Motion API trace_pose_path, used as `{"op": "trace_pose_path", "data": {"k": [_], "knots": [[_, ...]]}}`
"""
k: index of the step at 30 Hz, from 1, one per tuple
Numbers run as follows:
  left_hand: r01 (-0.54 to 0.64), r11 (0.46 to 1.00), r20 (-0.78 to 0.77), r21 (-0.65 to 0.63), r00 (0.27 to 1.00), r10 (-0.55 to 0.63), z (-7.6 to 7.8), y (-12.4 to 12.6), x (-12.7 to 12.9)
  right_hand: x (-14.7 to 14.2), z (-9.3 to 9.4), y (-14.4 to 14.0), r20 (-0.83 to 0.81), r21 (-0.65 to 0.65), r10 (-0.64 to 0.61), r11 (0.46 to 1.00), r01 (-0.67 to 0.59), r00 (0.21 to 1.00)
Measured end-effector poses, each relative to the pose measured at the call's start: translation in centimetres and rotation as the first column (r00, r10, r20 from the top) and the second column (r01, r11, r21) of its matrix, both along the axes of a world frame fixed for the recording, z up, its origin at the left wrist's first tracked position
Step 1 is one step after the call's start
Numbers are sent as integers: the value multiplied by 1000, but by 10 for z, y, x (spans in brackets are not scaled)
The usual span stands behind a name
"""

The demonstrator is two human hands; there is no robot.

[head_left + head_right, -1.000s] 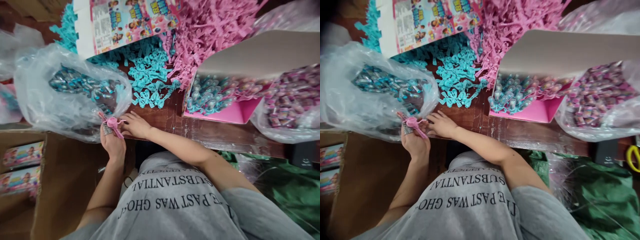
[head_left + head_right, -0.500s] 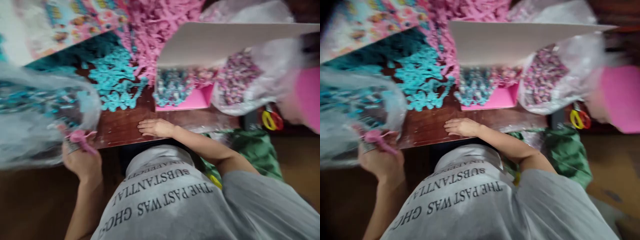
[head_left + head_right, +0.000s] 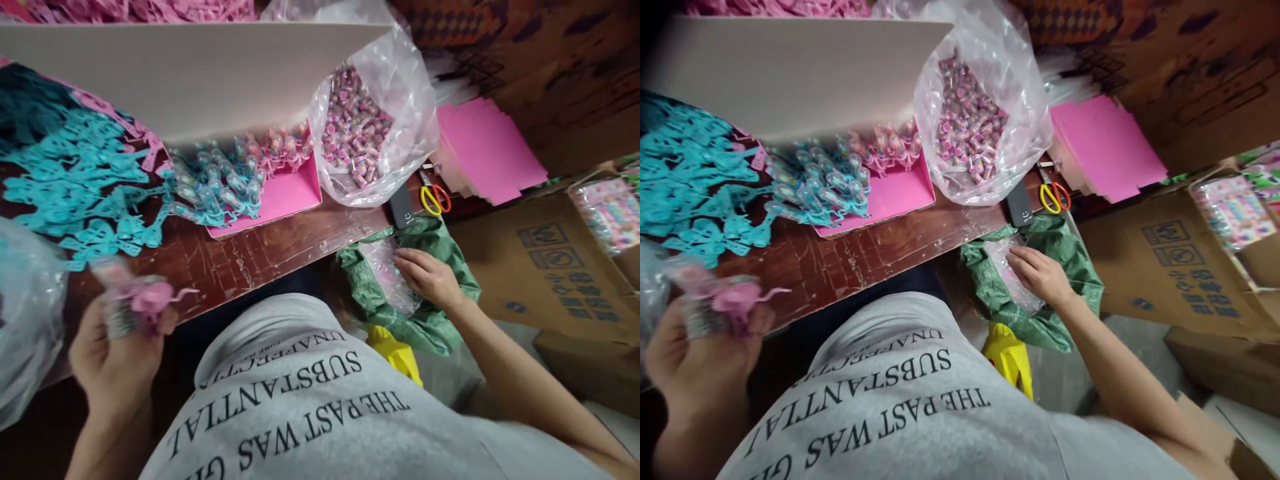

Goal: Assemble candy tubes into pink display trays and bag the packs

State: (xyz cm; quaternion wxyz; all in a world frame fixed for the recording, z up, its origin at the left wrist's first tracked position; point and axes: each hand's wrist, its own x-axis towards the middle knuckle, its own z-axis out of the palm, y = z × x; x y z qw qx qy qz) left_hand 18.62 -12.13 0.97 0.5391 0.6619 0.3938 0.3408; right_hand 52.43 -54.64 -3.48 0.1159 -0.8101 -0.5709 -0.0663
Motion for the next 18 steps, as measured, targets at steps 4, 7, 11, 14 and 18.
{"op": "trace_pose_path", "data": {"k": [4,7,11,14,18], "knots": [[541,836,-190,-87,815,-547,3,-22,57,30,22,78,24,209,-167,965,158,986],[682,689,-151,-245,675,-722,-5,-33,108,89,24,155,-12,111,-253,961,253,967],[649,718,-56,-251,731,-680,-25,-36,151,156,-1,218,-106,-180,-360,924,338,927],[633,716,-46,-296,739,-672,-29,-37,158,166,-11,220,-153,-190,-304,943,273,940],[591,704,-37,-394,755,-654,-21,-41,156,122,17,193,-154,150,-96,981,120,983]]}}
